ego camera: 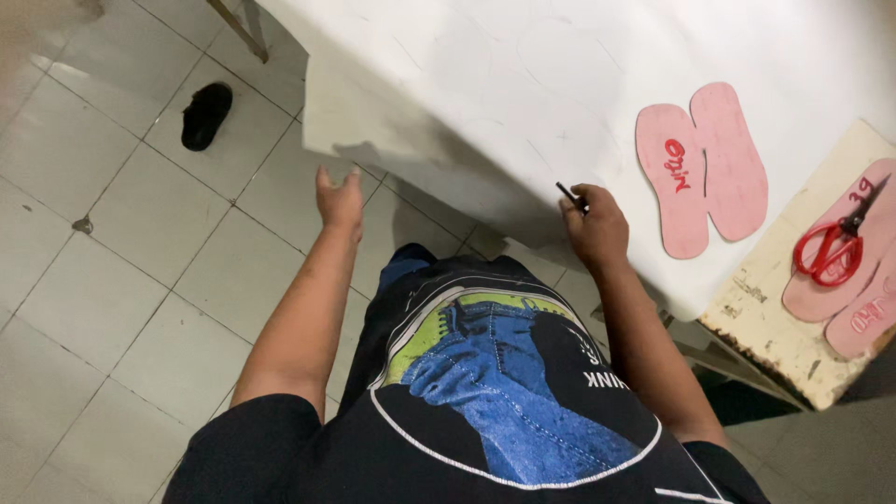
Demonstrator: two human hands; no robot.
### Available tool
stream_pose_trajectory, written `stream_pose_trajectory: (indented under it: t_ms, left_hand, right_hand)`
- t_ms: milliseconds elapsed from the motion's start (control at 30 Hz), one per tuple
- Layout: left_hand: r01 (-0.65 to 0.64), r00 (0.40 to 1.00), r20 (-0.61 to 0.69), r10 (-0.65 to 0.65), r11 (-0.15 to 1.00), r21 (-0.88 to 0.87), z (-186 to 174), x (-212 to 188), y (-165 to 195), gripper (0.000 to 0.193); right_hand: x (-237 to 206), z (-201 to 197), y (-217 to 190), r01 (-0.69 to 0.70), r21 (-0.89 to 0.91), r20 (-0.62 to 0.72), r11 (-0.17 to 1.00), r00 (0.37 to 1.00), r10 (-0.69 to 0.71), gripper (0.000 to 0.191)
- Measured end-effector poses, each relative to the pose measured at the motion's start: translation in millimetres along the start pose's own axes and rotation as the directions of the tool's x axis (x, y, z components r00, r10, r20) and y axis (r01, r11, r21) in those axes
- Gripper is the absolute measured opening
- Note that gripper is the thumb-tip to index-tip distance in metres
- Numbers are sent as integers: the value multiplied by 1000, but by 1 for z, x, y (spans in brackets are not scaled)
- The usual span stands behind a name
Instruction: The person uses a pink insole-shaped template to trace outlines onto a large white sheet of material. They repeatedly reposition the template and use a pen to draw the shape and internal lines, creating multiple identical patterns across the surface.
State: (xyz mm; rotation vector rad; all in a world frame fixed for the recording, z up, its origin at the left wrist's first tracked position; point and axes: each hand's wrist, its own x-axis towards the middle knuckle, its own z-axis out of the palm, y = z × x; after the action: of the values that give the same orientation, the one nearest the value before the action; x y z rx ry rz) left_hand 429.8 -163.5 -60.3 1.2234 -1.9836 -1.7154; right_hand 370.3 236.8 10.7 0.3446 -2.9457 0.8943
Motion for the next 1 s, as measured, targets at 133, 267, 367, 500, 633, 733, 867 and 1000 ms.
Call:
stream_pose_trajectory:
  t_ms: [133,267,367,500,633,733,867,1000]
  left_hand:
    - [-487,864,332,379,796,360,39,3,38,64]
    - [-749,661,535,526,422,511,67,14,77,56]
    - [-690,723,550,419,476,546,72,34,94,49]
    - [-573,819,296,491,678,461,62,97,117,64]
    - [-350,936,48,350,905,242,37,161,136,79]
    - [-387,916,-23,401,896,217,19,193,147,77]
    - [-570,799,44,600,731,374,18,206,152,67]
    - [-650,757,100,646,726,226,36,203,160,68]
  right_hand:
    - [33,2,7,12,-134,-98,991,995,-26,27]
    - [39,14,13,24,-117,-211,993,976,-48,20]
    - [41,21,11,-9,-134,-280,991,960,-29,18]
    - [47,27,2,-37,-178,-341,983,940,-26,19]
    - [54,30,-2,-137,-161,-333,977,940,77,20]
    - [59,34,-3,-165,-200,-362,966,928,84,20]
    - [60,40,-4,-192,-233,-373,953,923,95,19]
    - [61,41,-6,-188,-233,-393,954,916,85,17]
